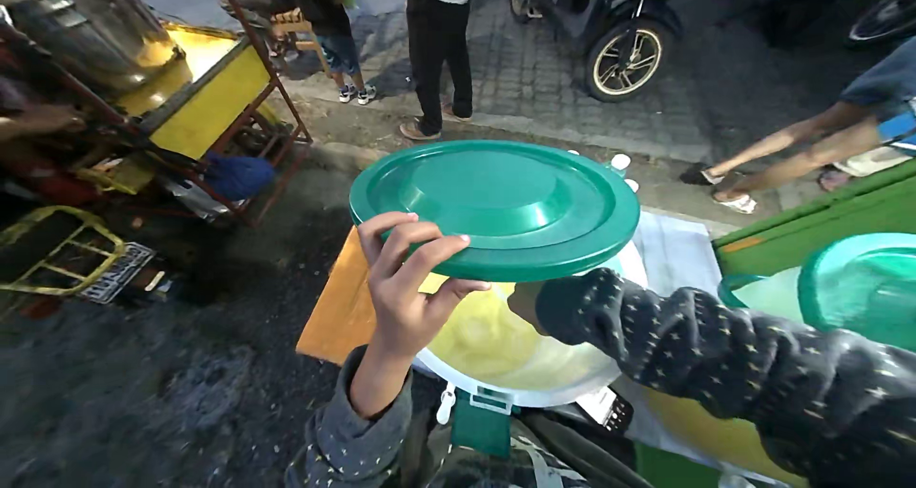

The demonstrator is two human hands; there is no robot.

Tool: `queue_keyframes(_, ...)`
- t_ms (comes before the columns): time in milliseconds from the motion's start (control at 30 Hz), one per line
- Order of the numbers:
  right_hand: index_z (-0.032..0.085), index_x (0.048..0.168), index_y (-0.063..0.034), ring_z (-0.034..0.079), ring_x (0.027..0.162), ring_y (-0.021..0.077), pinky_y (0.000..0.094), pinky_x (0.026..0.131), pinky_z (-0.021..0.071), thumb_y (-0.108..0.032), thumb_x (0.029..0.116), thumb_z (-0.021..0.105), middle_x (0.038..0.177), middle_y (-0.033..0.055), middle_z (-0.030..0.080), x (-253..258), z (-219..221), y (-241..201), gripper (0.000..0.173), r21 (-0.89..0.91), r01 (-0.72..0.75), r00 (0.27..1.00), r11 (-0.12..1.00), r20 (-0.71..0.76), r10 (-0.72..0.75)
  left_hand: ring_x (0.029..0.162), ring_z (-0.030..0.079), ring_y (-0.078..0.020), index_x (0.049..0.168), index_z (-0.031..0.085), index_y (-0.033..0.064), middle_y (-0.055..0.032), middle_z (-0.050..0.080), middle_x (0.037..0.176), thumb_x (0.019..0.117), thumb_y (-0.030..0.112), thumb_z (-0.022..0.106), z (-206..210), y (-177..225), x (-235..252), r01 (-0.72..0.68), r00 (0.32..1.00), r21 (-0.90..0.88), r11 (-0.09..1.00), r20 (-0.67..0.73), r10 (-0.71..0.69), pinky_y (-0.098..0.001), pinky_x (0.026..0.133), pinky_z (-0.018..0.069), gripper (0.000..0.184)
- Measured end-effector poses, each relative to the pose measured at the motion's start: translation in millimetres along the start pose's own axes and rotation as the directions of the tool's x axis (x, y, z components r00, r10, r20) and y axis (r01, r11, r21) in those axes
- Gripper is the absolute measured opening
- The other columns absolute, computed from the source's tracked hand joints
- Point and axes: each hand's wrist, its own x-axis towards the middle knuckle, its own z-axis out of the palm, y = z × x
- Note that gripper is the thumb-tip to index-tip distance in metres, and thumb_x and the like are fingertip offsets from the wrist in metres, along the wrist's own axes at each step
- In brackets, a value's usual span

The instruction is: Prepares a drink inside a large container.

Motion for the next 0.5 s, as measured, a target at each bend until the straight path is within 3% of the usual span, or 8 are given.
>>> queue_keyframes(100,0.062,0.129,0.0104,0.06,0.119,0.0497,0.0638,0.1,0.0441,-0.005,0.101,0.059,0.123,0.0341,0.063,-3,-4,16,0.033,0.132,0.08,0.996,0.988,-0.045,-0.075,0.118,0.052,-0.0122,0.099,0.07,0.0147,0.004,0.061,0.099,0.0942,0.048,0.068,0,-1,0,-0.002,1.0,-0.008,1.0,0.004,0.002,-0.0343,0.114,0.0311,0.034)
queue_keyframes(200,0.069,0.119,0.0084,0.064,0.108,0.0503,0.0655,0.094,0.0453,-0.006,0.098,0.064,0.11,0.0322,0.068,6,7,35,0.026,0.146,0.184,0.979,0.972,-0.111,-0.169,0.118,0.052,-0.0111,0.099,0.07,0.0162,0.0053,0.061,0.099,0.094,0.049,0.068,1,-2,1,-0.002,1.0,-0.008,1.0,-0.002,0.002,-0.0346,0.114,0.0312,0.033)
queue_keyframes(333,0.071,0.119,0.0052,0.065,0.106,0.0474,0.0632,0.093,0.0465,-0.007,0.0983,0.064,0.108,0.0291,0.07,-6,0,30,0.025,0.107,0.207,0.978,0.972,-0.056,-0.202,0.119,0.052,-0.0118,0.099,0.071,0.0155,0.0049,0.061,0.099,0.0933,0.048,0.069,1,-2,0,0.002,1.0,-0.013,1.0,0.001,-0.002,-0.0338,0.114,0.0309,0.033)
queue_keyframes(467,0.074,0.101,0.0087,0.067,0.09,0.0451,0.0632,0.082,0.0485,-0.002,0.0889,0.072,0.091,0.0278,0.07,-16,5,47,0.016,0.175,0.295,0.931,0.939,-0.272,-0.242,0.12,0.051,-0.0115,0.099,0.071,0.0158,0.0051,0.061,0.099,0.093,0.048,0.069,2,-3,-1,0.003,1.0,-0.021,1.0,-0.002,-0.003,-0.0335,0.114,0.031,0.033)
queue_keyframes(500,0.074,0.101,0.0075,0.067,0.09,0.0433,0.0626,0.083,0.0496,-0.004,0.0895,0.073,0.091,0.0263,0.07,-17,4,52,0.017,0.179,0.289,0.932,0.94,-0.277,-0.234,0.12,0.051,-0.0114,0.099,0.07,0.0161,0.0055,0.062,0.1,0.0932,0.049,0.069,2,-4,-1,0.009,1.0,-0.02,1.0,-0.002,-0.009,-0.0332,0.114,0.0313,0.033)
